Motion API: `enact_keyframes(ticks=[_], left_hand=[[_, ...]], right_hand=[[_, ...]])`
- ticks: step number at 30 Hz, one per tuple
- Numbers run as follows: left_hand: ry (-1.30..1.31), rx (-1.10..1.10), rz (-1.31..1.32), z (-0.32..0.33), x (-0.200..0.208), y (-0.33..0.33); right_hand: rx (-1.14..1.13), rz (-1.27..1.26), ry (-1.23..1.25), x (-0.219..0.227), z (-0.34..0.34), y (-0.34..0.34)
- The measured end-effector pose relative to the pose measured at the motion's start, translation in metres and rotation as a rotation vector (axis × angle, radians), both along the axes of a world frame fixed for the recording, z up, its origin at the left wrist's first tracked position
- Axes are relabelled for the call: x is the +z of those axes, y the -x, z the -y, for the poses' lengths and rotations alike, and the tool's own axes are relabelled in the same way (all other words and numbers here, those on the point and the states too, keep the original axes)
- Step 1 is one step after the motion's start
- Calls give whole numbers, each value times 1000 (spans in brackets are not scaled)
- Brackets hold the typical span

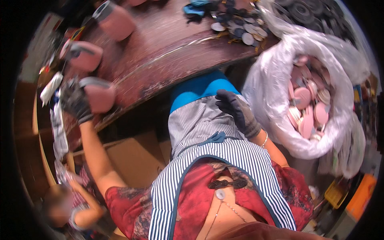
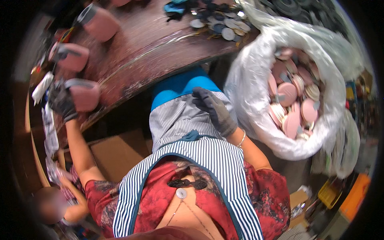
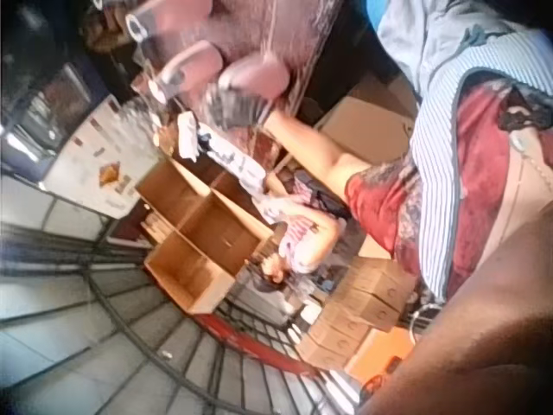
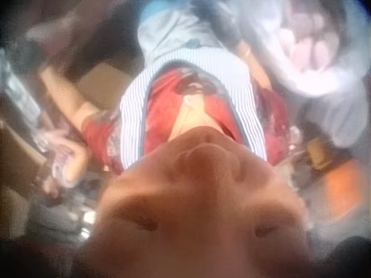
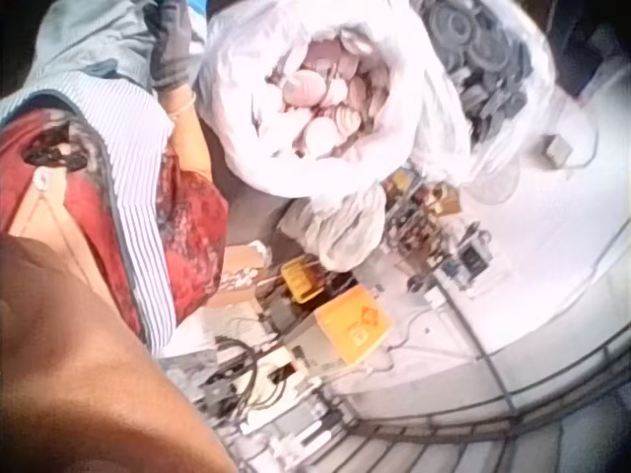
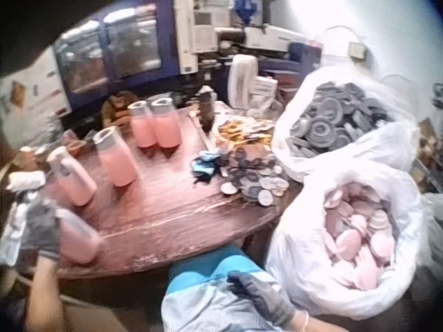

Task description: The person assembles pink kettles by attaching gray handles and lids. They repeatedly pick up kettle bodies, fit the handle, and secure the lid, then place the completed units on the table. The person also handles bags of pink and gray parts and moves them on the table.

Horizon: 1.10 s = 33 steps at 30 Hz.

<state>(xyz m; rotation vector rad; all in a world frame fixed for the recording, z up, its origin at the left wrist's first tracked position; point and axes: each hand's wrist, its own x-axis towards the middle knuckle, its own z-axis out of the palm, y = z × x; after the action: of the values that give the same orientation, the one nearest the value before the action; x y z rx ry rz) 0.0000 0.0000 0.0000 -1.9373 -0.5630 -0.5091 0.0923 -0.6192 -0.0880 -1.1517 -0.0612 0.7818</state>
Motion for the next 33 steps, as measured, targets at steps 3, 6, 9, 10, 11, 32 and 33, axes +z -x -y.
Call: enact_keyframes(ticks=[3,6,9,10,11,32,33], left_hand=[[90,52,21,-74,8,-4],[238,336,-77,-97,46,7],[206,143,-139,-86,79,2],[178,21,-134,-78,79,-15],[369,-19,-127,-68,74,-34],[1334,-749,873,71,-8,-264],[1370,-837,867,59,-6,-277]], right_hand=[[20,207,4,4,-18,8],[201,519,230,24,-23,13],[230,382,217,38,-31,9],[227,293,230,39,-35,9],[203,129,216,39,-41,7],[-447,757,1637,141,213,-102],[-274,845,1819,127,219,-105]])
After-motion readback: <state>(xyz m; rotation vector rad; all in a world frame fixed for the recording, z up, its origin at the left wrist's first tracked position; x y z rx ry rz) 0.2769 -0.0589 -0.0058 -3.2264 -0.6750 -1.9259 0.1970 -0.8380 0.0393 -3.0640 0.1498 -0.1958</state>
